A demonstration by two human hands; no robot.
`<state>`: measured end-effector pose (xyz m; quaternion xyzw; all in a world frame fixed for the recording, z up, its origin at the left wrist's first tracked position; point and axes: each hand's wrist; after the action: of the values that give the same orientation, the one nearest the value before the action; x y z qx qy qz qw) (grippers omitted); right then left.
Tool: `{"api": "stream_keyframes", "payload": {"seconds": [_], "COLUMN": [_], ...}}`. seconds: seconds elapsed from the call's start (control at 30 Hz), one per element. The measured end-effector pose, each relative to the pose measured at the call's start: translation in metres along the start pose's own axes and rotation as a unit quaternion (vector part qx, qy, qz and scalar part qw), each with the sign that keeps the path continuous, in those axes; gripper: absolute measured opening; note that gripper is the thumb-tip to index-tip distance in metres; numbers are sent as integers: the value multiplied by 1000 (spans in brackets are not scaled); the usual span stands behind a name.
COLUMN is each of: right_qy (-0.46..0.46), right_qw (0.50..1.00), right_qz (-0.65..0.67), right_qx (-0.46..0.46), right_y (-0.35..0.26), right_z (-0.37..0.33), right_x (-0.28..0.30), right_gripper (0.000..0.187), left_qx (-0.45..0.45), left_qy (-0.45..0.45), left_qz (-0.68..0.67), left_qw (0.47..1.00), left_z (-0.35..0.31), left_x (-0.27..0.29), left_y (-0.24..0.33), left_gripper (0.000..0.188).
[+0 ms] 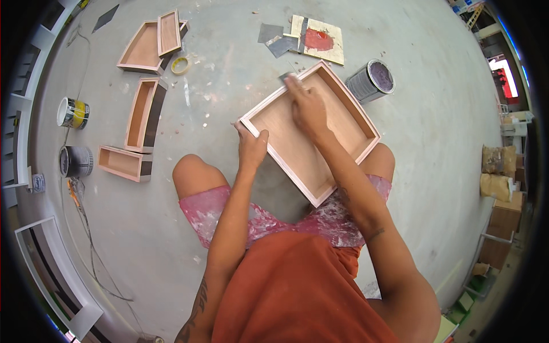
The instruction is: Sanding the interior and edges of a wooden drawer or box with sandpaper.
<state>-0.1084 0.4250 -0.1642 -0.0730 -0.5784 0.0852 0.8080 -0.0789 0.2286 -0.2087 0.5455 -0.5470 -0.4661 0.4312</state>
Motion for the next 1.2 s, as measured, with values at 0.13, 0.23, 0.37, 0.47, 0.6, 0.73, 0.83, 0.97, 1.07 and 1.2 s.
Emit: {"api": "stream_keyframes", "payload": {"seconds": [0.13, 0.23, 0.37, 0.47, 0.6, 0.73, 0.83, 0.97, 1.07, 1.2], "right_qy": [-51, -29, -47, 48, -19, -110, -53, -21, -68, -109], "right_qw": [994, 995, 980, 991, 991, 941, 991, 978, 990, 992], "right_qz": [39, -22, 120, 71, 104, 281, 27, 154, 121, -53], "right_qx": [87, 89, -153, 99, -77, -154, 117, -142, -26, 21], "right_y": [-39, 5, -35, -42, 18, -42, -20, 16, -13, 44], "right_z": [-29, -14, 2, -32, -3, -16, -28, 5, -20, 6], "right_x": [-10, -10, 15, -15, 5, 2, -17, 8, -3, 2], "right_gripper": [67, 64, 54, 51, 41, 54, 45, 37, 44, 53], "left_qx": [19, -26, 11, -7, 11, -25, -29, 4, 4, -1], "left_qy": [3, -16, 1, -17, -21, 4, -23, -21, -9, -21], "left_qz": [24, 11, 17, 11, -15, 38, 6, -9, 8, -4], "left_qw": [1000, 999, 1000, 1000, 1000, 999, 999, 1000, 1000, 1000], "left_z": [1, 3, 4, 4, 4, 5, 5, 3, 2, 1], "left_x": [-4, -4, 2, -6, -6, 0, 1, -3, -2, -2], "left_y": [0, -3, -5, -9, -1, -15, -10, -6, -8, 0], "left_gripper": [78, 78, 81, 84, 86, 69, 85, 83, 80, 80]}}
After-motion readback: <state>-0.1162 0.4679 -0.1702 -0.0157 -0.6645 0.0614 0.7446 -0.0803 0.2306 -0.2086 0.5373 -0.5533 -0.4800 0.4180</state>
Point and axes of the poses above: each hand's wrist, its own z-axis towards the middle knuckle, its own x-axis out of the back of the hand, y = z × x, and after that the axes turned 13 degrees about -z, right-handed
